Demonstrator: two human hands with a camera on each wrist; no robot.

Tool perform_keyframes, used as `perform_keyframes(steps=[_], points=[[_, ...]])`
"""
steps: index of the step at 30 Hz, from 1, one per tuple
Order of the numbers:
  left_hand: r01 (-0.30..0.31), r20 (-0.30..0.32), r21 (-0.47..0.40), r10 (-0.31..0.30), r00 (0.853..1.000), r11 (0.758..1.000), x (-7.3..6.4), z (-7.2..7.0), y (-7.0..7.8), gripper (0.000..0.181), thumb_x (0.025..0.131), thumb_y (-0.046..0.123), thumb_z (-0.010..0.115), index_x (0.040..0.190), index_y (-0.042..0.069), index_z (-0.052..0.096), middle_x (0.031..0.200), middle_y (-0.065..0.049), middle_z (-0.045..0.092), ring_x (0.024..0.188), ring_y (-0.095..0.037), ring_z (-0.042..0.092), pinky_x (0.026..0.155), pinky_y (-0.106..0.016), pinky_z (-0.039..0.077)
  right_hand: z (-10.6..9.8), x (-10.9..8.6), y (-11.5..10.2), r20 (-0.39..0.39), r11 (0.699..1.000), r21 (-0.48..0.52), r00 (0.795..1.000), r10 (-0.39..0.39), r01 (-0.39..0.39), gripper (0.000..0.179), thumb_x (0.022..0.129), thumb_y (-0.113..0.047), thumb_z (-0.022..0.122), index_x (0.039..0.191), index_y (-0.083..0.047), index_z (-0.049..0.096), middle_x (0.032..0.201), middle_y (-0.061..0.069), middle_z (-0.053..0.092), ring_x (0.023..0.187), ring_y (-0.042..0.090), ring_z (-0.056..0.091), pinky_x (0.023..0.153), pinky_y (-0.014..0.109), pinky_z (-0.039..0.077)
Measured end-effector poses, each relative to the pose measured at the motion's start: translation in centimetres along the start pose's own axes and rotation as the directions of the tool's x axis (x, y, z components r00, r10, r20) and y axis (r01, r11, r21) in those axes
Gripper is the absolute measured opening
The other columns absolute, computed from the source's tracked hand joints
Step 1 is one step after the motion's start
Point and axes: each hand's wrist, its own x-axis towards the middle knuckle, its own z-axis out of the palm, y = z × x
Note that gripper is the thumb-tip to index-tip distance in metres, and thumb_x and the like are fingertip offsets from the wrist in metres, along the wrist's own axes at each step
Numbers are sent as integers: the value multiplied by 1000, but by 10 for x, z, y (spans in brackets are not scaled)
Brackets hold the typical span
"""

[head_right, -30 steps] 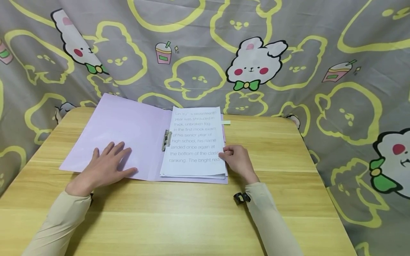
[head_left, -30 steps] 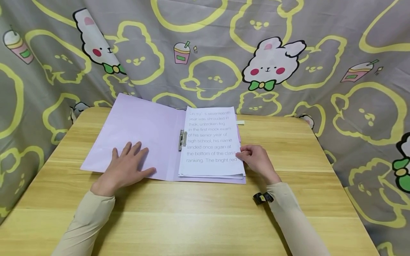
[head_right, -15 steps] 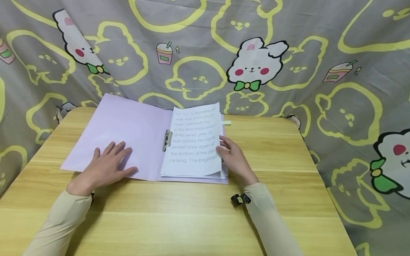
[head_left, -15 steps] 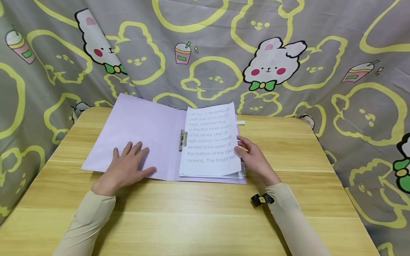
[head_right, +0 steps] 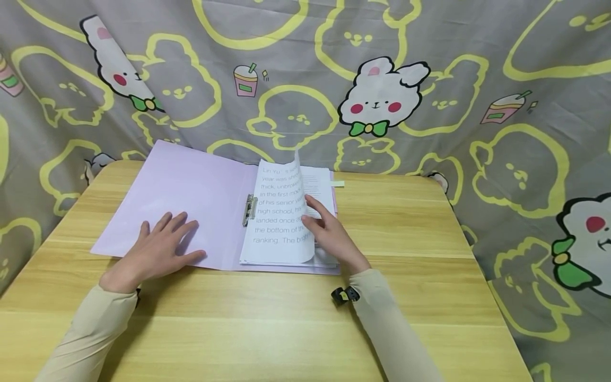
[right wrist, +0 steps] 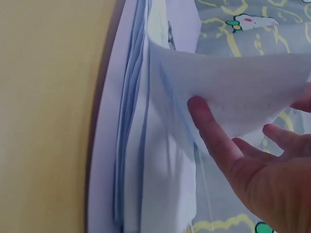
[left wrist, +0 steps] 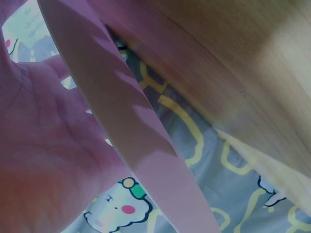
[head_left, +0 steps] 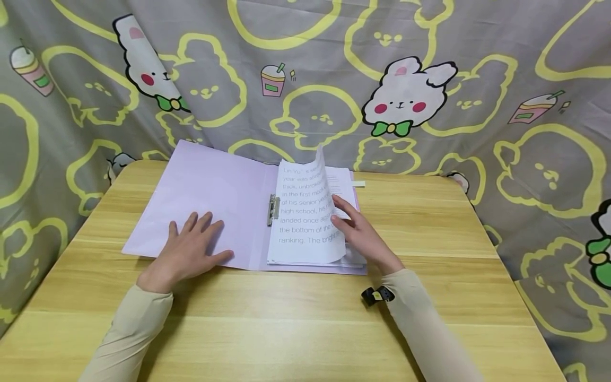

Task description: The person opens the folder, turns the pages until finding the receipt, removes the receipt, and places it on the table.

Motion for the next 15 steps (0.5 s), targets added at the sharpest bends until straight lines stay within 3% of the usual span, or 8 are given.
perform_keyframes(steps=[8, 15], points=[[1, 6, -6, -1, 1000, 1000, 0, 0, 0, 87, 90, 65, 65, 153, 7, 46, 163, -29, 28, 149, -57, 16, 109, -84, 5, 19, 6, -12, 4, 998, -67, 1000, 21, -21, 66, 102, -42, 60, 160, -40, 29, 167, -3, 27, 144, 35, 46, 104, 55, 50], [-4, -2, -3, 4, 1000, 1000, -1, 0, 0, 87, 90, 65, 65, 152, 7, 46, 162, -29, 28, 149, -58, 16, 108, -85, 5, 34, 13, -17, 2, 995, -97, 1000, 4, -3, 69, 100, -43, 63, 160, -39, 29, 167, 0, 26, 148, 35, 39, 102, 55, 51]])
